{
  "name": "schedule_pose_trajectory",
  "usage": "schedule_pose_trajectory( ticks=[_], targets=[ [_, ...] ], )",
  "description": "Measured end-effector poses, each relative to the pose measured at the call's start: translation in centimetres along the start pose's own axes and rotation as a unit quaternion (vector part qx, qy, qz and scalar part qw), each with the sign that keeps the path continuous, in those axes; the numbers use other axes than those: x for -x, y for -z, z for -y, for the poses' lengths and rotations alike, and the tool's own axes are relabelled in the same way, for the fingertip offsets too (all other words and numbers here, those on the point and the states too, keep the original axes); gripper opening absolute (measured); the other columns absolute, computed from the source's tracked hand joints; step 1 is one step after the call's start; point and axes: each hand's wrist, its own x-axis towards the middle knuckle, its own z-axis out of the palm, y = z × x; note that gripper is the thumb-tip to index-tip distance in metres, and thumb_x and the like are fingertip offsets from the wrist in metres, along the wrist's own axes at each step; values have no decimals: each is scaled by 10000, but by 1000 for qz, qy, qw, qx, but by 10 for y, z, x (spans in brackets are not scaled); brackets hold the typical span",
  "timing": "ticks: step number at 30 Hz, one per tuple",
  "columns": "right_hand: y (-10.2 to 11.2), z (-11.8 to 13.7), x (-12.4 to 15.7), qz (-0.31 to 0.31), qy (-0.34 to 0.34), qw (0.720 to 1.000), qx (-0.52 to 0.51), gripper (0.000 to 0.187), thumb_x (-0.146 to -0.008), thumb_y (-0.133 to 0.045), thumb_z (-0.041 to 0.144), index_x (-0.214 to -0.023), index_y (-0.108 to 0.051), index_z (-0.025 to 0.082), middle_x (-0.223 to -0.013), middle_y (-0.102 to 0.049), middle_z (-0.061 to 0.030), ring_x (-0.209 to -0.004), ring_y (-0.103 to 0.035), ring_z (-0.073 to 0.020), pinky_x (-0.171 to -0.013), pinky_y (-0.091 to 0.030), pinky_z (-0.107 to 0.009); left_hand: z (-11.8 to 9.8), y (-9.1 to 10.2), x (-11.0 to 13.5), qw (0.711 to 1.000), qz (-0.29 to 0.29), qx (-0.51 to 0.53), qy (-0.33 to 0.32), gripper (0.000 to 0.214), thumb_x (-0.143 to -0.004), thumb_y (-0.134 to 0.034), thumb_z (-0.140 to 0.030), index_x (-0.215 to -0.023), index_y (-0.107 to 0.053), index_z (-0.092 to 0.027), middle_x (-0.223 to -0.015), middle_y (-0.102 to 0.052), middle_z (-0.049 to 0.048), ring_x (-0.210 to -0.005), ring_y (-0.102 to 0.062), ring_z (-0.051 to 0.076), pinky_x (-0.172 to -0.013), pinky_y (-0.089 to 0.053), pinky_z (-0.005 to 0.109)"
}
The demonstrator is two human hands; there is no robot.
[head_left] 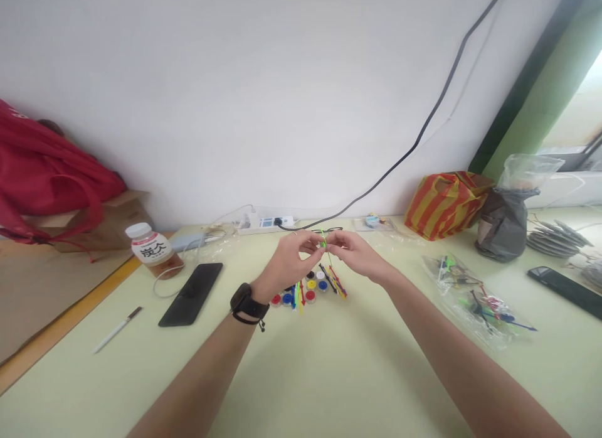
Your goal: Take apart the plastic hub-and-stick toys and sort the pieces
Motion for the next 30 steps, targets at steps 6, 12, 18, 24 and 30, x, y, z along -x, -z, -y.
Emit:
schedule_pose_trajectory(
  ticks=[6,12,18,24,30],
  targets=[
    [3,6,3,64,0,998,-25,88,-797,-550,209,-881,-526,221,-728,-549,44,-676,-555,-133,-656,-449,-272,-5,-4,1,999,41,30,-8,134,-890,-654,-247,-1005,-666,-181,-930,-734,34,-795,-713,149,-793,-605,283],
    [5,-14,-1,22,-36,985,165,130,-839,-491,226,-952,-555,220,-843,-595,10,-729,-532,-152,-640,-408,-261,-4,-5,6,996,84,-5,23,61,-809,-662,-204,-792,-606,-188,-731,-653,-14,-657,-620,123,-646,-528,244],
    [28,-55,-4,25,-137,926,352,329,-854,-574,164,-1180,-613,148,-913,-707,-76,-795,-619,-191,-686,-434,-276,-3,-14,11,964,258,-51,25,72,-750,-789,-266,-814,-773,-237,-893,-772,4,-793,-684,182,-736,-515,285],
    [23,-63,-4,48,-119,928,348,274,-896,-631,273,-1155,-640,183,-937,-737,-58,-781,-650,-178,-686,-451,-266,9,-19,14,940,320,-119,2,98,-668,-862,-239,-746,-820,-279,-986,-771,30,-1035,-623,277,-834,-486,345],
    [8,-60,-3,79,-61,944,313,208,-891,-608,244,-1090,-662,217,-933,-725,-30,-739,-638,-150,-668,-459,-245,9,-6,12,952,268,-148,25,276,-711,-852,-375,-977,-810,-317,-1104,-731,20,-1090,-573,288,-878,-471,360]
  ],
)
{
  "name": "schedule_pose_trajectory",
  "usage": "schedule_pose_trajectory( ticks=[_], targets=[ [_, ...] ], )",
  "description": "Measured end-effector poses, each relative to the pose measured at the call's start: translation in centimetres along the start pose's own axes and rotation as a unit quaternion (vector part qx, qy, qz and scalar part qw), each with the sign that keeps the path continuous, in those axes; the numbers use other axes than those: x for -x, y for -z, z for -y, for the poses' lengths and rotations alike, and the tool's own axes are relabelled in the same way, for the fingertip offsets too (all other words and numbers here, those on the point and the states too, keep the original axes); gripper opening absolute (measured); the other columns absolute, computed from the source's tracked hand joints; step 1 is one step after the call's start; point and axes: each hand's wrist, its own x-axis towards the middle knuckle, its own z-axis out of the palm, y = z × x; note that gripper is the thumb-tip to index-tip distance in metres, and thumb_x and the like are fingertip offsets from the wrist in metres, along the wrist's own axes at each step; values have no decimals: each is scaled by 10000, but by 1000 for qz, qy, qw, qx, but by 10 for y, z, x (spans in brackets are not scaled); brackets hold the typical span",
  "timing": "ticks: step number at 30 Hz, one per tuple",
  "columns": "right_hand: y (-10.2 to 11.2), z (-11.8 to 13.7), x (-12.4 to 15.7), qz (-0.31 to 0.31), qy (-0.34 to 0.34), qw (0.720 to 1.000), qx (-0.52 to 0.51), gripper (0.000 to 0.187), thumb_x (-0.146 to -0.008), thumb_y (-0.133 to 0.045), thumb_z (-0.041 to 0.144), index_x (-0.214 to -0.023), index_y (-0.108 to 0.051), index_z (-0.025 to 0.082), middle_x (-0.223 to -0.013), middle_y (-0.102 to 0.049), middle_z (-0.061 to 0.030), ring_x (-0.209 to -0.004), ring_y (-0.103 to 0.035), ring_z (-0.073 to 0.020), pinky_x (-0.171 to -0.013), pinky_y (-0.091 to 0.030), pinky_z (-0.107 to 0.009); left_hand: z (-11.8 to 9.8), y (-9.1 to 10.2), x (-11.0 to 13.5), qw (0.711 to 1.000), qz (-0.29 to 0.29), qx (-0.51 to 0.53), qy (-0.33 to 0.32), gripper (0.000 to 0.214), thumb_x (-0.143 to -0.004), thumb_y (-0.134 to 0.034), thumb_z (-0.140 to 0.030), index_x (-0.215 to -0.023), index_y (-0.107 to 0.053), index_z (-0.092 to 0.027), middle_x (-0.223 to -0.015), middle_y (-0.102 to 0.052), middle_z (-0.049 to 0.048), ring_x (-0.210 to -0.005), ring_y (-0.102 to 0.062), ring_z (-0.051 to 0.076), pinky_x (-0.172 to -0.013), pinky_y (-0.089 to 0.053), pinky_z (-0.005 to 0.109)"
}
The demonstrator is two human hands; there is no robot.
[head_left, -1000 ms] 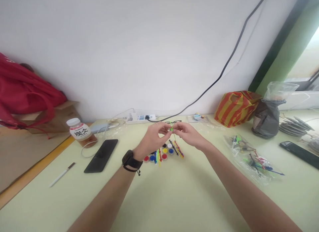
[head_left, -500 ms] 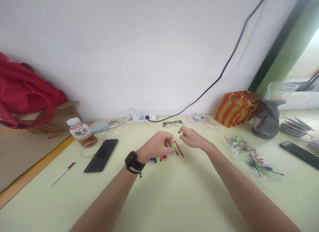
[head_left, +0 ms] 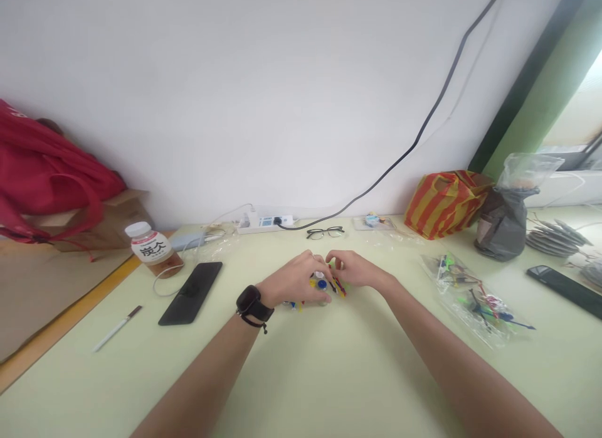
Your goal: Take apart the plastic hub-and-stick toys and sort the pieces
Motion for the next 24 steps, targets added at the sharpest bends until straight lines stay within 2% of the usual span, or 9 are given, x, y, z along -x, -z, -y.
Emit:
schedule_pose_trajectory(
  ticks=[3,7,11,15,18,20,24],
  targets=[
    [-4,4,0,2,36,999,0,227,-851,-609,187,-1059,-689,227,-904,-703,-21,-763,-636,-156,-681,-465,-243,3,0,0,1000,-16,-16,6,259,-750,-826,-405,-986,-807,-298,-1103,-727,36,-1105,-582,290,-909,-469,356],
    [-7,9,-1,4,66,998,18,197,-789,-622,148,-942,-717,227,-870,-691,-21,-789,-636,-175,-675,-462,-248,11,-4,-3,1000,-8,-14,-5,181,-794,-800,-404,-923,-820,-280,-1068,-745,36,-1058,-635,273,-892,-476,332],
    [-4,11,1,35,52,998,1,184,-772,-635,154,-925,-713,221,-845,-692,-15,-728,-637,-164,-639,-461,-247,15,-5,-3,1000,-5,-8,-7,176,-816,-778,-424,-903,-808,-274,-1042,-753,24,-998,-667,250,-848,-488,310],
    [2,16,6,69,19,997,-4,187,-812,-646,196,-994,-680,218,-897,-698,-22,-710,-645,-151,-612,-463,-236,17,3,0,1000,-22,-12,2,243,-864,-712,-464,-991,-789,-273,-1041,-755,34,-1024,-664,252,-890,-488,316],
    [2,22,8,76,-17,997,-18,210,-867,-629,260,-1073,-639,223,-935,-701,-26,-652,-639,-139,-569,-456,-239,27,17,6,997,-56,-28,54,318,-930,-601,-504,-1057,-763,-262,-1087,-746,57,-1043,-664,253,-887,-495,324],
    [0,25,8,82,-28,996,-31,215,-882,-615,257,-1095,-614,225,-934,-707,-22,-621,-635,-134,-557,-451,-241,38,26,12,990,-65,-57,111,342,-934,-574,-514,-1057,-743,-244,-1092,-737,81,-1032,-668,261,-849,-501,331],
    [-8,28,7,92,-29,994,-54,219,-885,-592,202,-1103,-586,225,-930,-711,-16,-593,-624,-124,-553,-444,-239,59,39,24,954,-8,-124,273,326,-938,-531,-500,-964,-661,-202,-1022,-740,121,-892,-706,266,-723,-511,333]
  ],
)
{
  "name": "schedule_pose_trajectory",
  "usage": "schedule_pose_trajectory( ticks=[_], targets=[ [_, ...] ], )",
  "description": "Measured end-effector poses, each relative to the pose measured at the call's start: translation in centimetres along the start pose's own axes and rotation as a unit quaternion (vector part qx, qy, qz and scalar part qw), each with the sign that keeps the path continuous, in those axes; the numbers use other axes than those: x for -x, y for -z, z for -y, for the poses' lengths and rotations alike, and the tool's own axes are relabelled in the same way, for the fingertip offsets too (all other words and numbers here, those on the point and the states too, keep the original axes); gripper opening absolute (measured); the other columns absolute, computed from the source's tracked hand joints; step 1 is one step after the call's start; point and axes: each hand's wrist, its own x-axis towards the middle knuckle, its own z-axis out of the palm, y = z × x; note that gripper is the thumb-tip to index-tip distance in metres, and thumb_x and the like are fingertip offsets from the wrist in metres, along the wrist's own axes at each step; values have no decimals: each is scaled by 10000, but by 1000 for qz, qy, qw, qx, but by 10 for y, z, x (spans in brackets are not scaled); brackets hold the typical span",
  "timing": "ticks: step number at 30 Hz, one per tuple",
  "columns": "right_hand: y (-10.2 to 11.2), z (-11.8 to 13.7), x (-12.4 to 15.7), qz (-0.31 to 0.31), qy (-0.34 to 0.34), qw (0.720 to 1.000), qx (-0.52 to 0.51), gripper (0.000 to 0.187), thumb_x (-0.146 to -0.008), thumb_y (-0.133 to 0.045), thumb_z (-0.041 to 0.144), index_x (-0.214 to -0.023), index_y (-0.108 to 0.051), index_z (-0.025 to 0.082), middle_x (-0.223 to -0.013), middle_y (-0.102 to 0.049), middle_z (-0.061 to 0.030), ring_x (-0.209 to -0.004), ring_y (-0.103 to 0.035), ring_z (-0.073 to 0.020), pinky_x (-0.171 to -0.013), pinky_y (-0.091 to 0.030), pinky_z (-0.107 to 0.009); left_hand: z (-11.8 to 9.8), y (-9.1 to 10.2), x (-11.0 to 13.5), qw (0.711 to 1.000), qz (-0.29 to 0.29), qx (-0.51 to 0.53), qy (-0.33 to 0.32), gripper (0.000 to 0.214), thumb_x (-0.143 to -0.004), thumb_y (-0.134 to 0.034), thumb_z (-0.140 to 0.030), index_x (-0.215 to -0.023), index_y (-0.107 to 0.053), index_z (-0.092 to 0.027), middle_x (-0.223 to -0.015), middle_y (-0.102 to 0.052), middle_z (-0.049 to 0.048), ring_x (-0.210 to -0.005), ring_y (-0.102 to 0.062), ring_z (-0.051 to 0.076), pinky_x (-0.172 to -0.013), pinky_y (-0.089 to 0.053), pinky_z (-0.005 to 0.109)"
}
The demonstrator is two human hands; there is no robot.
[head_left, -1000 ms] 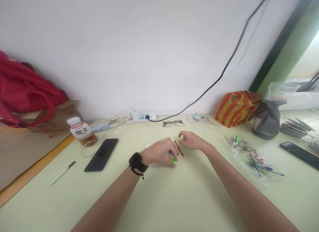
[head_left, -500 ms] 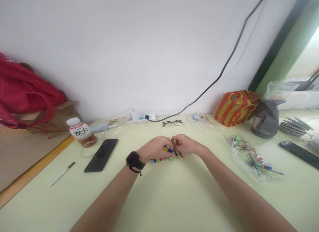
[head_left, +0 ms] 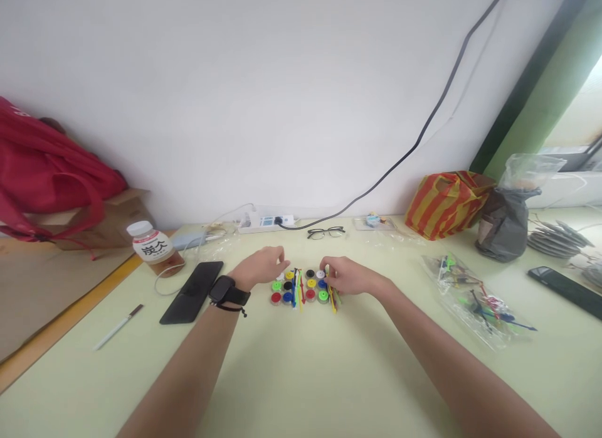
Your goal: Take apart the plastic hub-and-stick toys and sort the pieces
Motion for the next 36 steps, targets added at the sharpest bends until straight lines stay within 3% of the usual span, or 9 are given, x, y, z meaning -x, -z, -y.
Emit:
schedule_pose_trajectory(
  ticks=[4,6,13,15,18,23,29,36],
  targets=[
    [-5,-1,-2,-15,18,1000,16,189,-894,-583,197,-1081,-593,221,-900,-700,-13,-652,-616,-135,-566,-433,-236,5,-4,0,985,125,53,103,337,-952,-504,-508,-997,-588,-184,-897,-745,104,-618,-720,218,-578,-528,299],
    [-6,-1,-3,-24,26,999,27,183,-898,-577,190,-1077,-598,219,-892,-695,-13,-679,-609,-138,-575,-429,-234,1,-8,-1,973,162,95,134,322,-962,-498,-480,-1048,-565,-177,-893,-742,104,-579,-725,216,-557,-545,295],
    [-14,4,-3,-26,45,999,15,174,-915,-555,179,-1075,-610,220,-876,-687,-7,-660,-589,-134,-572,-421,-240,-11,-11,-1,966,166,130,148,317,-953,-489,-421,-1079,-566,-141,-933,-741,160,-555,-720,244,-531,-556,331],
    [-13,5,-3,-32,46,998,17,164,-939,-551,224,-1090,-613,219,-872,-690,-11,-669,-592,-141,-588,-426,-251,-11,-8,1,980,141,79,117,325,-954,-481,-432,-1041,-597,-142,-919,-745,160,-604,-727,259,-579,-559,352],
    [-8,7,0,-54,54,996,37,235,-960,-577,357,-1140,-624,212,-905,-689,-29,-736,-607,-161,-653,-447,-275,-12,-4,2,996,71,13,47,335,-969,-461,-429,-1077,-637,-166,-1041,-740,158,-883,-735,294,-776,-555,391],
    [5,12,9,-19,92,993,76,674,-731,-814,583,-1278,-621,241,-1087,-647,-59,-895,-609,-209,-758,-473,-310,-24,-9,2,992,-23,36,-123,369,-992,-422,-374,-1158,-713,-220,-1173,-702,105,-1163,-609,284,-981,-480,380],
    [4,13,8,0,103,990,93,647,-689,-842,570,-1211,-650,239,-1047,-626,-46,-931,-602,-222,-762,-469,-307,-32,-18,2,981,-3,23,-193,355,-965,-469,-316,-1030,-815,-270,-1053,-737,82,-1123,-610,283,-946,-482,347],
    [4,13,7,0,100,991,88,611,-701,-833,551,-1197,-658,241,-1018,-635,-41,-918,-607,-221,-738,-463,-297,-28,-15,1,978,7,54,-199,318,-944,-522,-327,-1011,-823,-253,-984,-782,69,-989,-679,247,-844,-508,291]
  ],
)
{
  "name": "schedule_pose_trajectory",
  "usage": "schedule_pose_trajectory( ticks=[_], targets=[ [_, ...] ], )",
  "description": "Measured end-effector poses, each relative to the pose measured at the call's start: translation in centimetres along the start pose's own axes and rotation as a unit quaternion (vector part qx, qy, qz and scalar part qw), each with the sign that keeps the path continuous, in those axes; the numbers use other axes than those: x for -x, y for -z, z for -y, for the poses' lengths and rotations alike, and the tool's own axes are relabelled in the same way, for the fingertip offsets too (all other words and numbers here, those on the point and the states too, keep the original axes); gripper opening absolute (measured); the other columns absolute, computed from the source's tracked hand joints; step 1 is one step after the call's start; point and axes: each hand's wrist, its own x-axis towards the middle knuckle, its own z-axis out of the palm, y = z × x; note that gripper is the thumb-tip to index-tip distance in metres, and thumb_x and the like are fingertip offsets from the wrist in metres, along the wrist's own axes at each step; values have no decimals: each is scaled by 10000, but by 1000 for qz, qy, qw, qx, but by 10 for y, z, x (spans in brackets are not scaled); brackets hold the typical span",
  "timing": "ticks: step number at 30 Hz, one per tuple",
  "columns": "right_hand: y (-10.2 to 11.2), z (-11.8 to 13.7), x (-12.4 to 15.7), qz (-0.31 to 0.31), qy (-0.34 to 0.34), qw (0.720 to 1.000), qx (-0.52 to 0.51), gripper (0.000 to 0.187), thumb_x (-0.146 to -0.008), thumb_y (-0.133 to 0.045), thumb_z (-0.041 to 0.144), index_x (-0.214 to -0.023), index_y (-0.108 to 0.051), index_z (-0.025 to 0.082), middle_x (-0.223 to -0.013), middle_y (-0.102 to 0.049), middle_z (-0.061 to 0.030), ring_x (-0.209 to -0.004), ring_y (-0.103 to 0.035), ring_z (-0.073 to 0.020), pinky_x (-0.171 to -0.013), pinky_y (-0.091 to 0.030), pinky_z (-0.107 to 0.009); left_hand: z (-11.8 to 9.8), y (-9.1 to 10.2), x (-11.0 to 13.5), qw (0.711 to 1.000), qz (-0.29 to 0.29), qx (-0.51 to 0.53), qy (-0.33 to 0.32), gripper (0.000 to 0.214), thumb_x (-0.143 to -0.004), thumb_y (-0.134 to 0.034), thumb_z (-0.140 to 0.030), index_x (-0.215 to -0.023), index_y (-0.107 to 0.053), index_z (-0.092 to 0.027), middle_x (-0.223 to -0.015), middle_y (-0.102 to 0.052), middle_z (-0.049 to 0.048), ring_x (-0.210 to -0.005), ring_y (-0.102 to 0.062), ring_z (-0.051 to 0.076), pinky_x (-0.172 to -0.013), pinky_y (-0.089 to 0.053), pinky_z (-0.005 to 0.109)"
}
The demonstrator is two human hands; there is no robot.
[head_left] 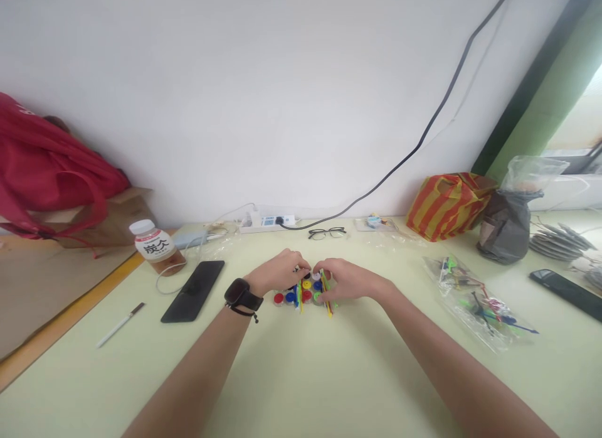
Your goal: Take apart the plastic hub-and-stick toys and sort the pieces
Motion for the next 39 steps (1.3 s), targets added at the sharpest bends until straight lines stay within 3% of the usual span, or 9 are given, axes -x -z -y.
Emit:
schedule_pose_trajectory(
  ticks=[7,10,15,18,22,26,30,34,39],
  targets=[
    [3,2,3,7,-13,1000,9,626,-721,-817,572,-1236,-650,256,-1035,-650,-48,-921,-624,-228,-726,-466,-299,4,5,2,1000,9,-2,13,350,-959,-488,-352,-1070,-804,-251,-1090,-777,71,-1125,-659,276,-919,-509,334],
    [11,1,7,-9,-16,1000,12,624,-779,-763,598,-1288,-631,262,-1074,-667,-61,-927,-634,-231,-746,-480,-313,15,17,7,999,-29,12,37,386,-969,-500,-443,-1179,-763,-252,-1213,-744,69,-1174,-639,273,-975,-504,350],
    [42,-3,27,-88,-38,995,9,522,-903,-619,599,-1288,-628,248,-1094,-688,-77,-897,-652,-218,-771,-504,-335,28,30,21,992,-93,17,84,494,-1009,-433,-567,-1289,-691,-253,-1315,-696,75,-1187,-640,261,-1005,-512,364],
    [58,-17,52,-144,-66,987,21,435,-929,-584,552,-1237,-656,254,-1065,-707,-74,-880,-662,-218,-781,-512,-346,22,12,32,991,-106,19,79,550,-1026,-403,-598,-1400,-615,-256,-1431,-626,82,-1336,-552,274,-1120,-447,401],
    [66,-57,109,-218,-148,960,95,410,-908,-575,551,-1181,-670,260,-996,-716,-72,-861,-668,-232,-762,-509,-357,12,-29,47,992,-118,18,48,602,-1048,-382,-584,-1562,-448,-277,-1617,-447,76,-1528,-323,287,-1253,-285,463],
    [59,-105,179,-297,-286,890,195,311,-890,-554,537,-959,-660,252,-954,-713,-91,-843,-673,-273,-661,-466,-372,13,-51,54,992,-109,37,51,626,-1061,-365,-570,-1637,-284,-341,-1725,-230,15,-1600,-133,276,-1289,-209,487],
    [39,-134,228,-286,-352,869,200,306,-887,-529,530,-945,-659,260,-962,-717,-125,-821,-677,-303,-618,-451,-382,18,-52,54,991,-119,50,44,620,-1070,-350,-550,-1648,-248,-352,-1733,-198,11,-1602,-127,275,-1291,-207,504],
    [17,-135,242,-287,-341,871,208,237,-903,-484,454,-831,-634,285,-1010,-724,-113,-977,-666,-349,-643,-472,-406,17,-50,53,987,-143,53,40,598,-1078,-344,-524,-1643,-270,-341,-1718,-250,26,-1589,-179,269,-1288,-223,507],
    [1,-112,225,-325,-283,889,152,246,-930,-473,455,-830,-623,288,-958,-712,-121,-810,-661,-295,-677,-511,-420,13,-51,54,985,-162,53,35,572,-1083,-346,-503,-1630,-304,-340,-1689,-321,34,-1561,-243,261,-1280,-253,500]
  ],
)
